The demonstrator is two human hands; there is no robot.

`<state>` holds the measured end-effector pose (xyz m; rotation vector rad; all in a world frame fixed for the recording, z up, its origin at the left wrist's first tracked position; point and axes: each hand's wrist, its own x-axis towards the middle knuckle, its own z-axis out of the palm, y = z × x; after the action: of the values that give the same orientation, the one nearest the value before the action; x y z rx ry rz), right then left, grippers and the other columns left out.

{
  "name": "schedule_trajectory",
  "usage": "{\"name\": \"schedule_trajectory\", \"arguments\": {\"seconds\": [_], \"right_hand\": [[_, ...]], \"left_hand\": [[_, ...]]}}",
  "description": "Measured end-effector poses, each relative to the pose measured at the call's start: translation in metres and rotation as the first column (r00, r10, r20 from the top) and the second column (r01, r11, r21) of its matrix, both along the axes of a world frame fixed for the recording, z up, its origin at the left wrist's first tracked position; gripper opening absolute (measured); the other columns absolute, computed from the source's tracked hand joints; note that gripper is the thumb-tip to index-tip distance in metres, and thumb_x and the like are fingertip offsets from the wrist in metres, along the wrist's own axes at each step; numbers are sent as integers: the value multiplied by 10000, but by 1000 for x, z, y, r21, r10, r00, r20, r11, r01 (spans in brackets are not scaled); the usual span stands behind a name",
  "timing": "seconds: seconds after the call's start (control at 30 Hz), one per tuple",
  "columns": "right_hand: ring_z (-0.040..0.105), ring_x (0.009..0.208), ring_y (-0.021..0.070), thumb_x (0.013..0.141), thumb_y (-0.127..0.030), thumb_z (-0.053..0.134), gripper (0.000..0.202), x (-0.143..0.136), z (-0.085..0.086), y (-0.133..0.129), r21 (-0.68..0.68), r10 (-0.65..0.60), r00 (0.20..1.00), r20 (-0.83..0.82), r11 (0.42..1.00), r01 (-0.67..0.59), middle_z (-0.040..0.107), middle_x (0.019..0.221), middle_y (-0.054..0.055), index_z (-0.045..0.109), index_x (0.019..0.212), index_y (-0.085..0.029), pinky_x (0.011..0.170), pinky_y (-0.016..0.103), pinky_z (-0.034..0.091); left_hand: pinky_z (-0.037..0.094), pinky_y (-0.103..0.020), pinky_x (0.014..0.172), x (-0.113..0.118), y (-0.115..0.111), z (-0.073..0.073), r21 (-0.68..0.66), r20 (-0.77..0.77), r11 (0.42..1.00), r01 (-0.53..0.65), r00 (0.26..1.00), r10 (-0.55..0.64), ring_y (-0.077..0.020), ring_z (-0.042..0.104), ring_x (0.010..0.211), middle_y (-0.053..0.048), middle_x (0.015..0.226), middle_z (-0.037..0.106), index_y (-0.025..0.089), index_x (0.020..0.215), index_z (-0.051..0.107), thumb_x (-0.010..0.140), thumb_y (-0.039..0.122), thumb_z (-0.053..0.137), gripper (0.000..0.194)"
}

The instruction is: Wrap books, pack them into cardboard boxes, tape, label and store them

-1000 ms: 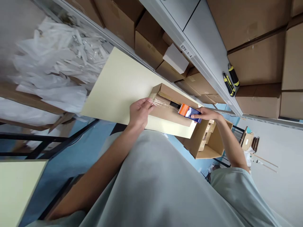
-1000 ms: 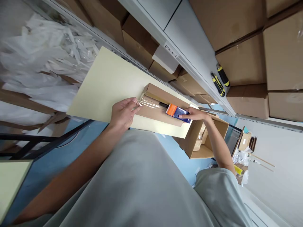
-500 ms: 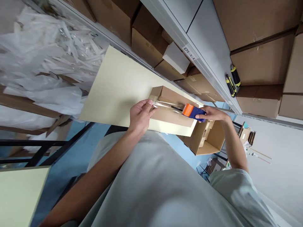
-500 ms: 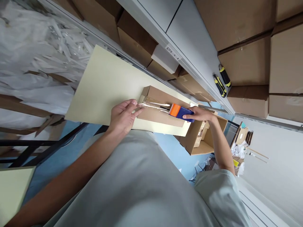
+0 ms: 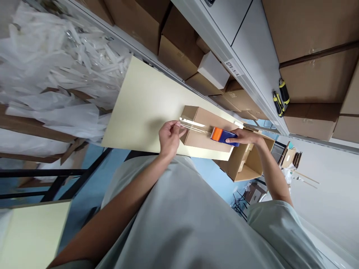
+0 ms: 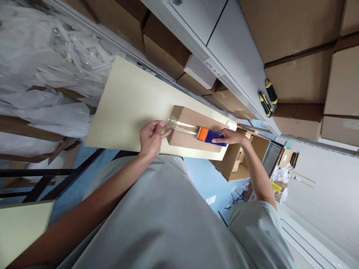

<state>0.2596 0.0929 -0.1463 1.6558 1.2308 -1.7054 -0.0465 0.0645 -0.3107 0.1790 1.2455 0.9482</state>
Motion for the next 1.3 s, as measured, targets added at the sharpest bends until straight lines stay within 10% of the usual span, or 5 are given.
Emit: {"name": "schedule_trajectory", "arguments": {"seconds": [0.53, 0.6, 0.83, 1.03, 1.3], "right_hand": [[693, 738, 215, 776, -890, 780, 696, -9, -6, -3, 33, -11, 999, 44, 999, 9, 776, 812, 52, 731, 875, -203, 654, 313, 528], [660, 698, 200, 773, -898, 779, 707, -8, -8, -4, 58, 0, 1000, 27, 998, -1, 754, 774, 45, 727, 851, -197, 633, 313, 499], [634, 641, 188, 756, -899, 803, 715, -3, -17, -11, 58, -3, 997, -81, 998, 7, 750, 696, 50, 760, 751, -186, 645, 321, 482], [622, 592, 156, 791, -871, 815, 731, 26, -12, -24, 171, 60, 987, -150, 985, -34, 751, 650, 34, 841, 804, -141, 655, 310, 455], [792, 914, 253, 894, -898, 663, 832, 188, 32, -118, 91, 112, 991, 73, 989, -119, 870, 1006, 151, 857, 948, -91, 834, 330, 561]], "left_hand": [[563, -415, 1119, 9, -4, -35, 82, -421, 933, 350, 861, -286, -293, 705, 1279, -194, 1510, 636, 213, 1482, 655, 940, 514, 759, 629], [462, -499, 1272, 2, -3, -20, 228, -501, 839, 494, 799, -334, -368, 531, 1561, -218, 1714, 483, 225, 1651, 515, 975, 601, 716, 799], [30, -648, 1423, 13, 6, 26, 192, -901, -58, 980, 152, -406, -483, 18, 1757, -328, 1857, 86, -14, 1780, 161, 733, 689, 928, 1475], [4, -616, 1430, 20, 3, 14, 16, -961, -90, 996, -10, -278, -462, 3, 1763, -342, 1854, 66, -59, 1768, 136, 773, 729, 869, 1467], [26, -685, 1402, 25, 6, 10, -151, -955, -120, 981, -177, -239, -503, -90, 1747, -361, 1852, -13, -89, 1752, 92, 757, 1062, 546, 1589]]}}
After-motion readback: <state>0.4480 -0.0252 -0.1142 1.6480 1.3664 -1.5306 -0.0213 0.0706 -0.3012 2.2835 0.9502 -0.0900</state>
